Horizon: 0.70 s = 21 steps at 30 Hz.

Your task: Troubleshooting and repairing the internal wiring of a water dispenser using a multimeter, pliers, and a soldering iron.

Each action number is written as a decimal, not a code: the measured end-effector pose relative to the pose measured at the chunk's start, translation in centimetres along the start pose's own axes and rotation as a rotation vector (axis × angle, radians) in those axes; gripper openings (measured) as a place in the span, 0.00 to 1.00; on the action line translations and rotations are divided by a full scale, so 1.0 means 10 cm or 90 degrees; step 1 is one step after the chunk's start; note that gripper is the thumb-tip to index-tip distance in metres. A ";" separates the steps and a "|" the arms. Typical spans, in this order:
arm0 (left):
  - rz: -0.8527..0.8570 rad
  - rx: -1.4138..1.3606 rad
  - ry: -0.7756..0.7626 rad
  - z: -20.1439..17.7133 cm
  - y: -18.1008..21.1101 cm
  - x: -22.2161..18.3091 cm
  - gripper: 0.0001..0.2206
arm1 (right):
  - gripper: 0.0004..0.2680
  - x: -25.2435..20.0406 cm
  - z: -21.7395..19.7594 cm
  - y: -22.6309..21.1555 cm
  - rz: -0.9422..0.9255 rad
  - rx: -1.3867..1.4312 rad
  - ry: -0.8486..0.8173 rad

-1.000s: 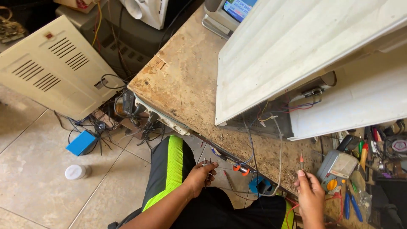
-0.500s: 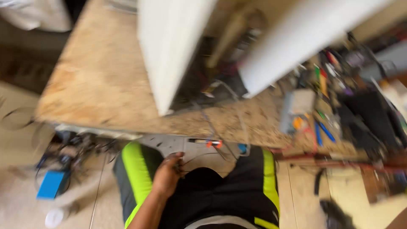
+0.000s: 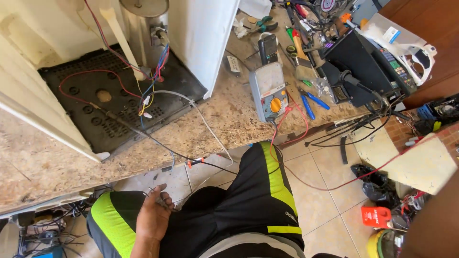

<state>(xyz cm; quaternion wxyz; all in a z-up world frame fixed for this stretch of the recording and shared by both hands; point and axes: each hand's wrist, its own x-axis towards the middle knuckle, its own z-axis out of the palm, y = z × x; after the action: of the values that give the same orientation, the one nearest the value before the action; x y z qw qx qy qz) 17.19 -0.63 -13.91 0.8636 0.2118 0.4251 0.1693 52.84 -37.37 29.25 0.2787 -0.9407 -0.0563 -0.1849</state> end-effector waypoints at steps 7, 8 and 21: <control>-0.010 0.005 0.008 0.06 -0.05 0.03 0.15 | 0.12 -0.48 1.34 -0.45 0.173 -0.033 -0.284; -0.013 0.003 0.011 0.06 -0.06 0.04 0.15 | 0.14 -0.55 1.49 -0.46 0.219 -0.059 -0.372; 0.005 0.035 -0.003 0.17 -0.01 -0.05 0.14 | 0.08 -0.02 1.80 0.51 0.024 -0.219 -0.252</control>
<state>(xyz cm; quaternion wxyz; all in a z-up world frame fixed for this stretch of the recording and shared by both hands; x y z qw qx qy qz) 18.27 -1.29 -12.69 0.8576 0.2378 0.4270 0.1603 59.42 -31.86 12.66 0.1020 -0.9930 -0.0601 0.0014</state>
